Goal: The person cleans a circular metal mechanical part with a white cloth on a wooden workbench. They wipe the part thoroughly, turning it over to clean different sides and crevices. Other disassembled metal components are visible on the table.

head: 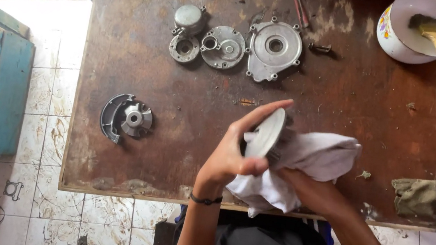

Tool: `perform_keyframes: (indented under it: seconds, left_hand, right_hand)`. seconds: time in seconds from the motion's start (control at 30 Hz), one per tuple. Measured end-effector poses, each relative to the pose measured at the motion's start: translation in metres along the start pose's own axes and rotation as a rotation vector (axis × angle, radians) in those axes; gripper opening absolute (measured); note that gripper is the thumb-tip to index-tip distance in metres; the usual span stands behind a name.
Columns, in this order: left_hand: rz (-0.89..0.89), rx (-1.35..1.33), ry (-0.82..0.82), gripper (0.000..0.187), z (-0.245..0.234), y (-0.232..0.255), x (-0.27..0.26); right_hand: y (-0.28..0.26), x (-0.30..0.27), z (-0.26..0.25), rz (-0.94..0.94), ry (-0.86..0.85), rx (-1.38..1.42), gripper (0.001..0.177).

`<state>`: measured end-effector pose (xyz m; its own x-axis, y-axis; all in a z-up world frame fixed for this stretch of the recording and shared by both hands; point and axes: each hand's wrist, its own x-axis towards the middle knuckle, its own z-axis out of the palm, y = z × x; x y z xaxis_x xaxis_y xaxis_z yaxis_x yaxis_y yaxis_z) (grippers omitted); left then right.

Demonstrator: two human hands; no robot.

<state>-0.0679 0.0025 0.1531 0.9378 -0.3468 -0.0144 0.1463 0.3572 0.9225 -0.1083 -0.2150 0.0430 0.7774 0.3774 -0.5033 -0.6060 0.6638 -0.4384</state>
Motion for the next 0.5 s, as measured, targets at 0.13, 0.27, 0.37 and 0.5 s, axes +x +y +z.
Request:
perform_keyframes:
  seconds: [0.13, 0.27, 0.37, 0.5]
  left_hand:
    - [0.245, 0.296, -0.042, 0.104, 0.018, 0.022, -0.006]
    - [0.374, 0.579, 0.019, 0.100, 0.021, 0.021, -0.007]
    - [0.362, 0.619, 0.027, 0.097, 0.026, 0.018, -0.004]
    - [0.386, 0.682, 0.070, 0.098, 0.021, 0.013, -0.004]
  right_hand:
    - [0.003, -0.006, 0.000, 0.034, 0.026, 0.019, 0.056]
    - [0.009, -0.002, 0.004, 0.026, 0.050, 0.090, 0.059]
    - [0.009, -0.012, -0.001, -0.007, 0.171, 0.133, 0.063]
    - [-0.011, -0.025, 0.030, 0.003, 0.271, 0.084, 0.059]
